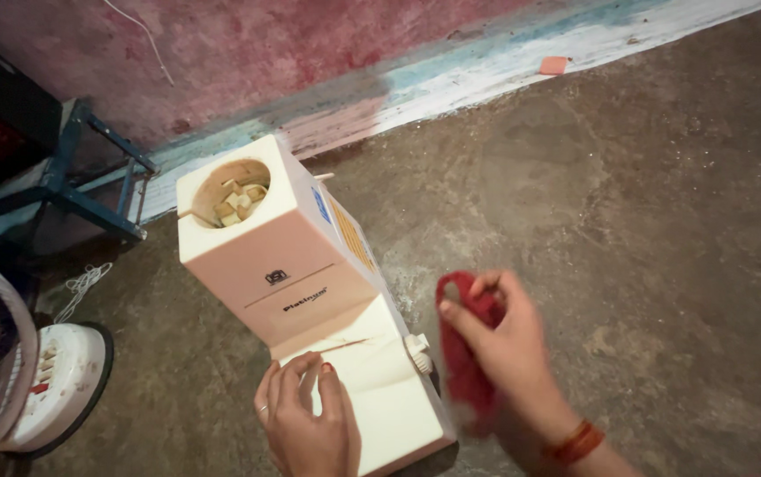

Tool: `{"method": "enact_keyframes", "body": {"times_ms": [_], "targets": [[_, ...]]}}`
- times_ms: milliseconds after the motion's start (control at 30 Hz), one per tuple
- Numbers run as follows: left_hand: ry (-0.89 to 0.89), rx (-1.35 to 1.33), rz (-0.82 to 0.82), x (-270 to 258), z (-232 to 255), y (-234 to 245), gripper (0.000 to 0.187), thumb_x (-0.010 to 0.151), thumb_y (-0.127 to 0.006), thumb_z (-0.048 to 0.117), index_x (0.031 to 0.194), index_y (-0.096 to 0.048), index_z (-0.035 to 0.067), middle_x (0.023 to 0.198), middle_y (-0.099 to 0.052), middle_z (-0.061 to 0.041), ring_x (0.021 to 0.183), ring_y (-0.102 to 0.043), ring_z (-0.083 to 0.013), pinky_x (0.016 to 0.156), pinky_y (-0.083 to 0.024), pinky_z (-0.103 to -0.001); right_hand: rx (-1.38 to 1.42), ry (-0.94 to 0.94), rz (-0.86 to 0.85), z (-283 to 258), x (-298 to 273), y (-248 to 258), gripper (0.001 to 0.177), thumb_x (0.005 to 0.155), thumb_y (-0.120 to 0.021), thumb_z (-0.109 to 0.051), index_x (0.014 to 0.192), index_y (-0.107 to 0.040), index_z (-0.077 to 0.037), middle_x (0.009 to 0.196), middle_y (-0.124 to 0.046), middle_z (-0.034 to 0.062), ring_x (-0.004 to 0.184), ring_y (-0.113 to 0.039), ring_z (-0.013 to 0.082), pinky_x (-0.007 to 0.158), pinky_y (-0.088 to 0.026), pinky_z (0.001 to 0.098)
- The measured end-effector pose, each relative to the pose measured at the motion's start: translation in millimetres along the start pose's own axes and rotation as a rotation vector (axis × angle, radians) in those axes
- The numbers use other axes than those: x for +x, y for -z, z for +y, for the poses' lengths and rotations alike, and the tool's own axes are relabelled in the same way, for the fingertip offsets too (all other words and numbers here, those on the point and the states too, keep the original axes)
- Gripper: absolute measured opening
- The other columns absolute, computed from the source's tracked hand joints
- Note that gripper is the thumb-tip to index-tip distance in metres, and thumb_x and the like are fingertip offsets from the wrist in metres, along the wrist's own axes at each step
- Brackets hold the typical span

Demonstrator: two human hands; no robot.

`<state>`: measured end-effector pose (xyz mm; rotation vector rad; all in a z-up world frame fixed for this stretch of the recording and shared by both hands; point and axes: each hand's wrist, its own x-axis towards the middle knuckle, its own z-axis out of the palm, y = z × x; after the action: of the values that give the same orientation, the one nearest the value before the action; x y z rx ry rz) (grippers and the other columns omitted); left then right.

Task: The person cleans a white electric food chopper placed on the floor. Using a red cloth, they wipe the exterior surfaces, the power cord, and the interior of the chopper's bowl, which contains chopped food items.

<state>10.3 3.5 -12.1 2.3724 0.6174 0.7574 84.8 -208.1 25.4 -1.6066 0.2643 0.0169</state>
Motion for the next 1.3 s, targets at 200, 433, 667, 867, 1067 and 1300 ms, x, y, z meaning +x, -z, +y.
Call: {"method": "enact_keyframes", "body": {"times_ms": [200, 433, 667, 867, 1067, 1300], "targets": [[0.023, -0.007, -0.001, 0.0, 2.1, -0.8, 0.023, 0.083, -0.070, 0.024, 0.102, -0.075, 0.010, 0.118, -0.073, -0.008, 0.135, -0.050, -0.0323, 0.107, -0.044, -0.044, -0.211, 0.210, -0.479, 22.5, 20.5, -6.5, 0.021, 0.081, -0.078, -0.013, 0.102, -0.075, -0.009, 0.089, -0.080, 0.0051, 0.084, -0.072, 0.0108, 0.078, -0.057, 0.0302], [0.023, 0.035, -0.002, 0.1, 4.1, -0.1, 0.022, 0.083, -0.071, 0.024, 0.100, -0.076, 0.011, 0.118, -0.073, -0.008, 0.135, -0.049, -0.0326, 0.106, -0.042, -0.045, -0.671, 0.146, -0.486, -0.6, 54.4, -21.9, 0.026, 0.074, -0.082, -0.024, 0.097, -0.076, -0.013, 0.084, -0.076, 0.0087, 0.079, -0.072, 0.0236, 0.073, -0.056, 0.0377], [0.040, 0.025, -0.003, -2.0, 6.8, 1.8, 0.022, 0.087, -0.067, 0.025, 0.101, -0.075, 0.010, 0.118, -0.072, -0.008, 0.134, -0.049, -0.0327, 0.106, -0.043, -0.044, -0.411, 0.295, -0.376, -20.2, -2.2, -12.2, 0.019, 0.071, -0.082, -0.014, 0.089, -0.076, -0.011, 0.091, -0.076, 0.0086, 0.097, -0.067, 0.0281, 0.086, -0.052, 0.0367], [0.081, -0.029, -0.042, 0.8, 10.9, 7.7, 0.027, 0.095, -0.059, 0.027, 0.101, -0.075, 0.006, 0.118, -0.073, -0.009, 0.136, -0.047, -0.0333, 0.107, -0.039, -0.044, -0.381, 0.924, -0.245, 20.3, -57.1, -10.9, 0.042, 0.066, -0.065, 0.000, 0.108, -0.068, -0.004, 0.115, -0.066, 0.0138, 0.111, -0.060, 0.0368, 0.097, -0.047, 0.0413], [0.025, -0.113, -0.030, -2.6, 12.4, 13.6, 0.035, 0.101, -0.048, 0.027, 0.107, -0.074, 0.004, 0.116, -0.073, -0.011, 0.133, -0.049, -0.0315, 0.109, -0.039, -0.042, -0.432, 0.382, -0.191, 57.2, -68.3, -8.7, 0.032, 0.078, -0.072, -0.011, 0.110, -0.065, -0.009, 0.105, -0.062, 0.0127, 0.106, -0.062, 0.0315, 0.091, -0.050, 0.0420], [0.060, -0.346, 0.014, -6.0, 5.4, 12.7, 0.041, 0.103, -0.045, 0.030, 0.113, -0.071, 0.000, 0.116, -0.071, -0.017, 0.135, -0.051, -0.0294, 0.105, -0.045, -0.040, -0.520, 1.063, -0.566, 10.8, -54.5, -34.7, 0.042, 0.079, -0.069, -0.014, 0.118, -0.062, -0.004, 0.121, -0.058, 0.0140, 0.121, -0.053, 0.0340, 0.103, -0.042, 0.0444]]}}
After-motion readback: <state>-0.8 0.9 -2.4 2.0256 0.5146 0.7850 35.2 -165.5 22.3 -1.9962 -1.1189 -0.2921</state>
